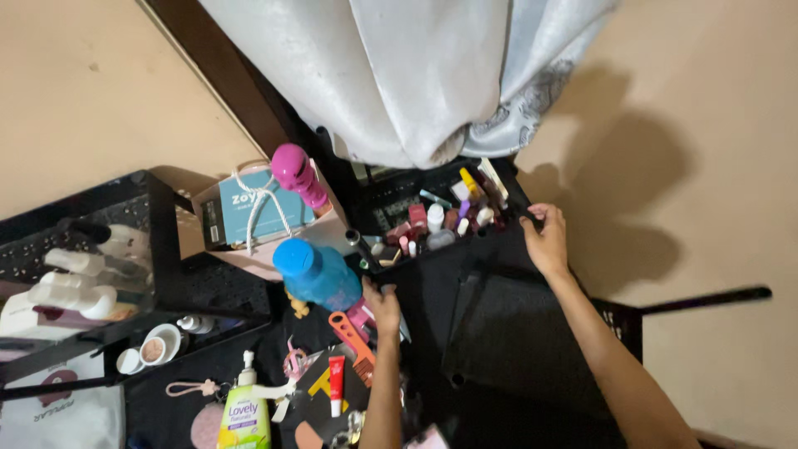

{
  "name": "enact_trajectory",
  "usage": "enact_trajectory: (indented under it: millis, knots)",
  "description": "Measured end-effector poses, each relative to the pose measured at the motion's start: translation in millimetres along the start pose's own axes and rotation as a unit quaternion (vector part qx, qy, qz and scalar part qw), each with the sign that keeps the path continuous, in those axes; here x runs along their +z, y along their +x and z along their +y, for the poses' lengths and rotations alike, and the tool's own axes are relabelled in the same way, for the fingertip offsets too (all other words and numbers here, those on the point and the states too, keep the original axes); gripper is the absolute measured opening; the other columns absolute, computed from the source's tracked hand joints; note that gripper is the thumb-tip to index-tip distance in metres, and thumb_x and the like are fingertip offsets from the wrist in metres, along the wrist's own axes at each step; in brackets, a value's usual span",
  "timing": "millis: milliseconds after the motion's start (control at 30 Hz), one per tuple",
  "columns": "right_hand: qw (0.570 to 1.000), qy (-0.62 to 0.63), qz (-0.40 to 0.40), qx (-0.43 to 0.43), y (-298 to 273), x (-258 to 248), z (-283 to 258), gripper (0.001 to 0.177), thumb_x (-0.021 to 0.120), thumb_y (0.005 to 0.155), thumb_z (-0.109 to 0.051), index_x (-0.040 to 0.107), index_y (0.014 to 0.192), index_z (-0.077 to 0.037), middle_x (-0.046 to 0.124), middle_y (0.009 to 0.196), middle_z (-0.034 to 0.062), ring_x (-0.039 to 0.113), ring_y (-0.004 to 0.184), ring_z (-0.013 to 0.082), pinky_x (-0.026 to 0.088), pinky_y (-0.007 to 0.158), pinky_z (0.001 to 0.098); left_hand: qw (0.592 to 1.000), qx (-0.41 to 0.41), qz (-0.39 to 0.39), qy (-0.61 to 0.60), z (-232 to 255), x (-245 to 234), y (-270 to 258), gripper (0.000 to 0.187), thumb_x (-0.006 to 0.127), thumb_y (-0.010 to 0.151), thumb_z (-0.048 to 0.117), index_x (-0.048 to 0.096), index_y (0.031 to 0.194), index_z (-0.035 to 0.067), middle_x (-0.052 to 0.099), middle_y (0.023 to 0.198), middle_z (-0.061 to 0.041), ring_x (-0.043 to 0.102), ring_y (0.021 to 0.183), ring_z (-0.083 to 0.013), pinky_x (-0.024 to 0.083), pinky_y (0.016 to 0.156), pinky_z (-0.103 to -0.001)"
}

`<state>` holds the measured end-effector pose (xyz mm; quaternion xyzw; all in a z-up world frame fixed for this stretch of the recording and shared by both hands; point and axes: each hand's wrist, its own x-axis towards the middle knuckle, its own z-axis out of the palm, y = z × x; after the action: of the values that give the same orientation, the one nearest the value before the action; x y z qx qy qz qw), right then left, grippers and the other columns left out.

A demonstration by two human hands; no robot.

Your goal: The person assembles a black plastic rolling cart by inserting legs into a perforated tray and securing them. They then organize various toiletries and cosmetic items into baskets and trays on the cart.

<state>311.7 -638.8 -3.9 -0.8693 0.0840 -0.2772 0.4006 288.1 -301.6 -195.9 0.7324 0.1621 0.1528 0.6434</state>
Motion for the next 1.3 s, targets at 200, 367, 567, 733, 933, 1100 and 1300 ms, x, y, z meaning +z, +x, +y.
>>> enact_trajectory:
  millis: [200,367,567,733,933,1100,1300]
  knots:
    - [0.972,0.013,-0.228,-0.052,79,47,-7,0.018,0.070,0.097,-0.020,0.076,0.113,-0.015,0.072,0.110,0.0088,0.070,0.099,0.0253,0.054,0.088,0.0356,1.000,-0.027,0.006,-0.015,-1,6,3,0.078,0.063,0.085,0.005,0.028,0.155,-0.003,0.035,0.156,-0.023,0.041,0.143,-0.0329,0.034,0.116,-0.040]
    - [0.892,-0.095,-0.264,-0.354,130,105,-36,0.046,0.069,0.087,-0.032,0.070,0.127,-0.011,0.071,0.112,0.0154,0.070,0.102,0.0327,0.052,0.091,0.0521,0.996,-0.008,-0.006,-0.092,6,10,14,0.066,0.054,0.091,0.002,0.033,0.153,-0.002,0.050,0.147,-0.021,0.053,0.134,-0.0323,0.039,0.113,-0.038]
    - [0.897,-0.222,-0.360,-0.131,199,108,-36,0.037,0.063,0.102,-0.033,0.068,0.119,-0.002,0.070,0.121,0.0188,0.068,0.111,0.0335,0.053,0.098,0.0458,0.995,0.015,-0.005,0.103,36,-17,11,0.030,0.052,0.101,0.011,0.057,0.127,-0.003,0.069,0.115,-0.022,0.068,0.105,-0.0313,0.051,0.093,-0.040]
    - [0.943,0.003,-0.286,-0.171,189,77,-17,0.030,0.063,0.089,-0.016,0.068,0.117,-0.005,0.069,0.113,0.0177,0.071,0.087,0.0280,0.056,0.085,0.0409,0.994,-0.046,-0.023,0.093,59,-19,9,0.029,0.050,0.104,0.020,0.060,0.116,-0.004,0.072,0.101,-0.022,0.075,0.091,-0.0269,0.056,0.081,-0.038]
    - [0.978,-0.079,-0.174,0.078,115,68,43,0.027,0.064,0.093,-0.021,0.070,0.117,-0.008,0.075,0.106,0.0189,0.074,0.098,0.0318,0.057,0.090,0.0407,0.997,-0.061,0.012,-0.041,47,-12,16,0.030,0.049,0.101,0.017,0.057,0.122,-0.004,0.073,0.106,-0.015,0.074,0.092,-0.0236,0.055,0.083,-0.035]
    - [0.957,-0.096,-0.235,0.138,70,79,107,0.048,0.066,0.098,-0.034,0.061,0.139,-0.010,0.066,0.124,0.0292,0.061,0.119,0.0434,0.047,0.102,0.0464,0.998,-0.054,0.001,0.025,41,-15,16,0.028,0.052,0.101,0.016,0.062,0.117,-0.004,0.076,0.097,-0.015,0.073,0.091,-0.0226,0.054,0.085,-0.035]
    - [0.962,-0.071,-0.213,0.157,53,88,136,0.047,0.059,0.097,-0.025,0.062,0.142,-0.015,0.069,0.121,0.0290,0.068,0.113,0.0419,0.050,0.102,0.0443,0.994,-0.077,0.016,0.074,58,-11,6,0.031,0.055,0.098,0.020,0.060,0.120,-0.001,0.075,0.091,-0.019,0.072,0.083,-0.0269,0.054,0.080,-0.038]
